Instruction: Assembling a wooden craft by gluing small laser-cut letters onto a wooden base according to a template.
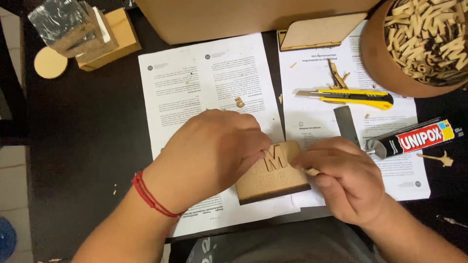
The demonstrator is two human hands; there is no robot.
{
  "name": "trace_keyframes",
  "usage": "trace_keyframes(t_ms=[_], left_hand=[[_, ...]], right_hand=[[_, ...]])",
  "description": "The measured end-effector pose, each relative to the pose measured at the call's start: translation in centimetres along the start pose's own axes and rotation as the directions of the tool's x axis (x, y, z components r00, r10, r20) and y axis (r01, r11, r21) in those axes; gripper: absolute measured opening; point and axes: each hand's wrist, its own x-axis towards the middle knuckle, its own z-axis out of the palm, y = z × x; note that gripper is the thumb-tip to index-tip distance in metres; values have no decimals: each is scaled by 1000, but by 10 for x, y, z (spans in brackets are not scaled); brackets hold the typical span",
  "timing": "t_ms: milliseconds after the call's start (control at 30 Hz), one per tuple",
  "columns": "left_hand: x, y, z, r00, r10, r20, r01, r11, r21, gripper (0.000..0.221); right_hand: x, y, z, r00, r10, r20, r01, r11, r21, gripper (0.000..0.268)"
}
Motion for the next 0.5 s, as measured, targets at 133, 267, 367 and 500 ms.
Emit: trace_keyframes(t_ms=[133, 267, 367, 500], left_hand=[[0, -3, 4, 1000, 5, -7, -6, 1000, -20, 27], [0, -3, 6, 999, -30, 29, 30, 1000, 6, 30], [0, -3, 6, 997, -49, 54, 47, 998, 33, 30], [0, -3, 7, 998, -44, 44, 41, 997, 67, 29]], right_hand=[[-2, 2, -1, 999, -28, 47, 30, 998, -47, 30], [-2, 5, 0, 997, -68, 48, 71, 996, -50, 27], [-3, 6, -1, 996, -70, 58, 72, 996, -44, 27], [-3, 7, 0, 996, -69, 62, 71, 997, -39, 27]])
